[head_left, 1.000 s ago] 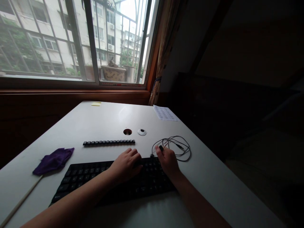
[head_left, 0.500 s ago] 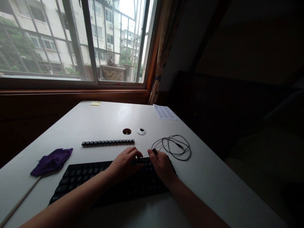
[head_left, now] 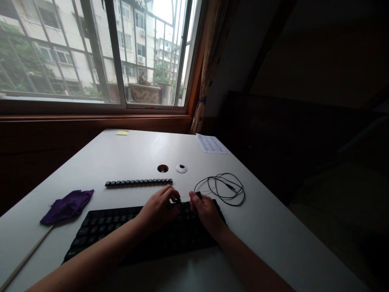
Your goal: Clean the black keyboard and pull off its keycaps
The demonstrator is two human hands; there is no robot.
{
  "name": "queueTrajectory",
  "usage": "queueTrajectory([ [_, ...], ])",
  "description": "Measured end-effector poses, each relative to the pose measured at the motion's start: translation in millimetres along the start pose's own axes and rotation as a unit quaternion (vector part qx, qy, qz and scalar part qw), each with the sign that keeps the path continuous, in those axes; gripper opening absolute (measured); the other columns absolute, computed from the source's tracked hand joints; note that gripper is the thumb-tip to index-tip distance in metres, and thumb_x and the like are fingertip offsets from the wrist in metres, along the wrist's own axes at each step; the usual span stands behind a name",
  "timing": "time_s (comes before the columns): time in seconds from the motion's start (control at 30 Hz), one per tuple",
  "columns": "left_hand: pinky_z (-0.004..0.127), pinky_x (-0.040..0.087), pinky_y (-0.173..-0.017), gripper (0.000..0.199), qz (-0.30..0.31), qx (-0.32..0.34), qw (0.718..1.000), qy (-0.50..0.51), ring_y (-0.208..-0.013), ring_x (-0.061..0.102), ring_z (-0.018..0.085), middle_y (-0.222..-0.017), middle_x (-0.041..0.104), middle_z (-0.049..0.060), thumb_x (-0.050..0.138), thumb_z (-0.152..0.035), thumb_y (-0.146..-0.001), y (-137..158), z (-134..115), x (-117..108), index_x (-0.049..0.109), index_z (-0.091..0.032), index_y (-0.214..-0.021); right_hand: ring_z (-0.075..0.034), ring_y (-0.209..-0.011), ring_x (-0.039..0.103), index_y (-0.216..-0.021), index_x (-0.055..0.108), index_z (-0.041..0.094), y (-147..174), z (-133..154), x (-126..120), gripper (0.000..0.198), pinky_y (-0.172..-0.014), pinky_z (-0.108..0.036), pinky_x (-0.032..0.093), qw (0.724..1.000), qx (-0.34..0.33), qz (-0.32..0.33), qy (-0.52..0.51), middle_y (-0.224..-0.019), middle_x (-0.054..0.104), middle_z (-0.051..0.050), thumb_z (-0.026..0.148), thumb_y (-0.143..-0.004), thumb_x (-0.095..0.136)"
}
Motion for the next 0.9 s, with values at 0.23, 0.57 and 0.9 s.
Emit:
queueTrajectory([
  [0.23,0.024,0.057,-0.064,0.016,-0.029,-0.051,0.995,0.084,-0.070,0.064,0.013,-0.084,0.063,0.001,0.063,-0.011,-0.079,-3,3,-3,0.057,-0.018,-0.091,-0.012,-0.052,0.039,-0.060,0.050,0.018,0,-9,0,0.050,-0.053,-0.025,0.032,0.994,0.037,0.038,-0.098,-0.054,0.039,0.004,0.056,-0.093,0.047],
  [0.57,0.023,0.059,-0.063,0.016,0.012,-0.083,0.978,0.190,-0.072,0.067,0.014,-0.083,0.068,0.003,0.067,-0.014,-0.077,-4,1,2,0.062,-0.015,-0.092,-0.012,-0.053,0.037,-0.060,0.053,0.017,-2,-21,5,0.051,-0.055,-0.027,0.030,0.969,0.064,0.076,-0.226,-0.055,0.039,0.002,0.056,-0.093,0.048],
  [0.9,0.020,0.055,-0.060,0.018,-0.016,-0.039,0.988,0.149,-0.068,0.061,0.011,-0.084,0.061,0.001,0.065,-0.011,-0.076,-4,-4,0,0.060,-0.018,-0.092,-0.012,-0.053,0.035,-0.059,0.057,0.016,-3,-25,4,0.050,-0.055,-0.030,0.022,0.956,0.077,0.102,-0.264,-0.054,0.038,0.002,0.051,-0.094,0.050],
])
Point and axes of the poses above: each hand's wrist, its own y-axis away from the middle knuckle, its own x-axis out of the palm, z = x × y, the point moved 6 cm from there along -y, towards the middle knuckle
